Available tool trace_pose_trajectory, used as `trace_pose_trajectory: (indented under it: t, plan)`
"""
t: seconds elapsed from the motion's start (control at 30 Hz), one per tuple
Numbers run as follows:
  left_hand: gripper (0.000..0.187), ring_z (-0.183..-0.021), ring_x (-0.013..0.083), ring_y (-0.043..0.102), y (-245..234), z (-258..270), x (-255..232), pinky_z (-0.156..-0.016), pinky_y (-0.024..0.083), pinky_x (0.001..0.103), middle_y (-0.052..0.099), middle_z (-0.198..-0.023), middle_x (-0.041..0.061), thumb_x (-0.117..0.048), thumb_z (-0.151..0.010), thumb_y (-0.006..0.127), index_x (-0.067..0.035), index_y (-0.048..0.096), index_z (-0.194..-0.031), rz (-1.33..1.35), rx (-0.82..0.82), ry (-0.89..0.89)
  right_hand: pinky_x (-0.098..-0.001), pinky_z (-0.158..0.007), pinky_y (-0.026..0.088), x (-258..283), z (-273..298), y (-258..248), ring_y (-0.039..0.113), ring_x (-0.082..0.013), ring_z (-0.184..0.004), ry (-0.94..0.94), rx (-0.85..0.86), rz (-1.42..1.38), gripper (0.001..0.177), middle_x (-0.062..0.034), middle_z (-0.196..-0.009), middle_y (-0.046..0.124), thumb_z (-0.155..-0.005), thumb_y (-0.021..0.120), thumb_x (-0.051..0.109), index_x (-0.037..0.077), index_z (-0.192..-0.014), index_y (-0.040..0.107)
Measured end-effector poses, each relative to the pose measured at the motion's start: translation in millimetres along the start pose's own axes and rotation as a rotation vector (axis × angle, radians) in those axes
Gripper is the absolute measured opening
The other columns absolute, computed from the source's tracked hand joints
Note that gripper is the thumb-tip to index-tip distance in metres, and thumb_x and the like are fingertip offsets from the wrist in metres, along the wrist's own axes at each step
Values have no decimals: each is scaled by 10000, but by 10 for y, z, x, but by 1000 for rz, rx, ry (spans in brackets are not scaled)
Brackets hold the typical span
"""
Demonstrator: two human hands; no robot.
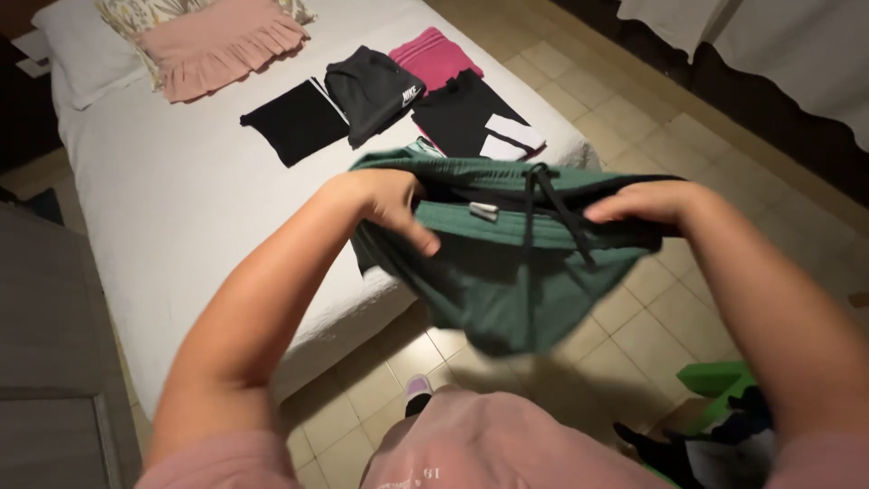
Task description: Fold various items of clothing on a bed.
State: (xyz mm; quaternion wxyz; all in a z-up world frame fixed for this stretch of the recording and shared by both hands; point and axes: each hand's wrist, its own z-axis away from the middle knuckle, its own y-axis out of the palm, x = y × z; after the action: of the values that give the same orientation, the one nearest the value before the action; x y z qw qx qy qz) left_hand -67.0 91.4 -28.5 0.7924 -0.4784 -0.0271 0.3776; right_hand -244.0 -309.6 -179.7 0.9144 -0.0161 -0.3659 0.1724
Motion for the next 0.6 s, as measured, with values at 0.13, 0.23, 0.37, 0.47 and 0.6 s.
trace_pose_trajectory:
  t: [0.13,0.23,0.37,0.47,0.6]
  plan:
    - [546,-911,321,709,40,-125,353,-810,553,409,762,-960,143,-423,-701,848,-77,749,-1112,-193,-103,164,-350,-815,579,640,788,508,725,-191,-898,-141,-12,294,504,-78,-1014,801,-775,824,384,46,-1143,755]
    - [329,-732,286,671,-135,105,185,-697,536,402,720,-796,121,-306,-827,739,-76,770,-1061,-63,-218,232,-360,-812,561,875,1026,808,727,-234,-906,-187,-486,828,464,-72,-990,788,-753,854,387,158,-1143,751]
    - [234,-602,140,583,-380,394,-233,-580,488,337,649,-645,46,-280,-892,717,-83,775,-1004,244,-204,281,-379,-895,545,645,831,710,700,-290,-1014,-670,-1187,844,275,-128,-1081,731,-916,774,226,103,-1156,718]
    - [245,-588,111,553,-369,458,-247,-561,470,328,633,-628,39,-305,-886,744,-72,774,-956,257,-155,280,-342,-912,563,684,784,542,717,-241,-1024,-891,-991,268,224,-122,-1103,734,-960,731,159,52,-1156,714]
    - [388,-725,271,702,194,24,374,-656,527,360,733,-781,125,-412,-775,826,-61,775,-933,-147,-54,167,-331,-861,582,474,935,349,731,-202,-936,-863,-45,-480,246,-115,-1048,765,-956,717,168,-20,-1115,719]
